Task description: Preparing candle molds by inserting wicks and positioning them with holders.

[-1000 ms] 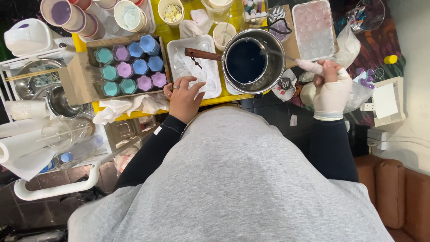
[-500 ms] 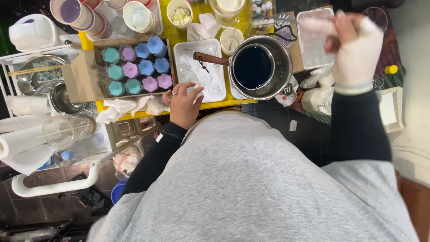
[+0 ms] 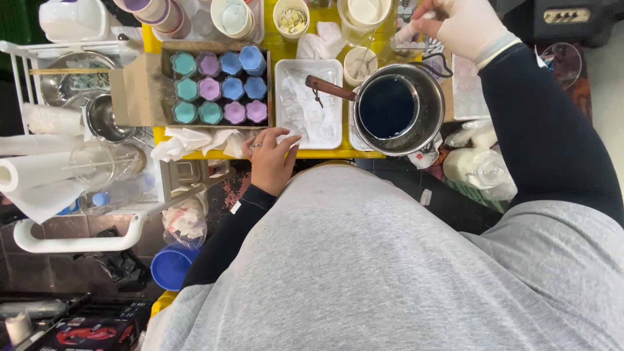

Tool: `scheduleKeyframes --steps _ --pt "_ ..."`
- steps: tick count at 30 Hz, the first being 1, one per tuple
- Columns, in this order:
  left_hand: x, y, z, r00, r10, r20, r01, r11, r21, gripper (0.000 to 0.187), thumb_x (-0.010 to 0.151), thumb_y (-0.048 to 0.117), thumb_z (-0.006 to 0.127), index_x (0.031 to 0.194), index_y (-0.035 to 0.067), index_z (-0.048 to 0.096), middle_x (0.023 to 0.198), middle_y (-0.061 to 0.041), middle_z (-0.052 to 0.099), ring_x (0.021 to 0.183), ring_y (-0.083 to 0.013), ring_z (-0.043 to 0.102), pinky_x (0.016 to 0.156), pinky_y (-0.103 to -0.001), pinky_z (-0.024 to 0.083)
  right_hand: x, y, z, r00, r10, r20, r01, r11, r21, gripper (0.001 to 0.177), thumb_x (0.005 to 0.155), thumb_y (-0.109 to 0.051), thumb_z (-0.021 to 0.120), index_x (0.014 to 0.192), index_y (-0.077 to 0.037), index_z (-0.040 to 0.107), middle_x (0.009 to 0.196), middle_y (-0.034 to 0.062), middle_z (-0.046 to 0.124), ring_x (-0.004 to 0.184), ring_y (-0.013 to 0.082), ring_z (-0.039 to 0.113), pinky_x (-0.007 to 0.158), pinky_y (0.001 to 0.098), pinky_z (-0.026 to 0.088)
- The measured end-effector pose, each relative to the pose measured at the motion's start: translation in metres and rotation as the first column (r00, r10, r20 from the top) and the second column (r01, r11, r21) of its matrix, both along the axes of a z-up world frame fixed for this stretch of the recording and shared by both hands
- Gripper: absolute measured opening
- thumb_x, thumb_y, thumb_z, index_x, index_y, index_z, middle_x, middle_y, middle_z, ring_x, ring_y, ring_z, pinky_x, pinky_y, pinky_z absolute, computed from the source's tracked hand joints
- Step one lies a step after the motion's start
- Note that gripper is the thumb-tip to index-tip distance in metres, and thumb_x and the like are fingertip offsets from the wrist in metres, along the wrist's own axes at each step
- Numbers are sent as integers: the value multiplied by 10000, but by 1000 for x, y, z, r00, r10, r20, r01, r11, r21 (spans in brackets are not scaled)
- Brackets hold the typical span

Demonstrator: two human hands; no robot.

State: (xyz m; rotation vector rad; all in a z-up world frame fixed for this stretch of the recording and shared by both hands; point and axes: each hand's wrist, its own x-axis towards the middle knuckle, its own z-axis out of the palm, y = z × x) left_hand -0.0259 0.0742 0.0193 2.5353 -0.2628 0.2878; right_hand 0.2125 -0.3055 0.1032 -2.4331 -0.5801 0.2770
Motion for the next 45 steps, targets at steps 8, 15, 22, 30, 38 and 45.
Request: scheduleKeyframes --steps 8,15,22,30,38,45 --pt "-4 -4 0 1000 9 -7 -9 1000 14 191 936 169 750 1116 233 742 1226 18 626 1222 -233 553 1066 -511 242 28 7 -33 993 106 -44 -107 994 -24 174 1057 -169 720 1201 -72 719 1069 72 720 966 171 685 877 312 564" --pt "-6 -7 0 1000 23 9 -23 1000 21 202 926 171 755 1117 233 743 1222 18 626 1225 -238 556 1066 -511 247 28 14 -32 995 14 -95 -10 999 35 268 1028 -145 716 1261 -45 631 1098 107 690 953 186 686 860 328 568" --pt "-8 -8 0 1000 16 -1 -16 1000 -5 203 917 168 761 1108 232 746 1209 26 629 1198 -222 570 1072 -512 272 34 15 -47 994 58 -90 -46 991 129 246 1076 -152 707 1289 -42 650 1116 119 697 999 194 676 911 337 570" --pt "-11 -7 -4 1000 25 -5 -25 1000 -18 200 917 166 761 1106 229 744 1210 25 639 1184 -230 581 1060 -519 270 34 30 -42 997 14 -69 -9 997 74 477 986 -85 714 1450 -74 607 1234 127 669 935 212 655 780 354 570" --pt "-10 -4 -3 1000 21 -16 -21 1000 -15 197 923 164 761 1109 227 745 1204 22 642 1165 -221 585 1058 -532 269 32 29 -39 988 -68 -136 65 997 -29 483 993 -24 650 1467 -96 593 1083 154 686 892 207 671 808 340 568" --pt "-4 -2 1 1000 1 7 -1 1000 -25 187 915 151 760 1083 233 744 1191 26 649 1153 -232 599 1037 -526 283 31 4 -47 999 2 -51 2 996 85 497 997 48 579 1484 -51 581 1280 165 680 1009 217 667 932 382 536"
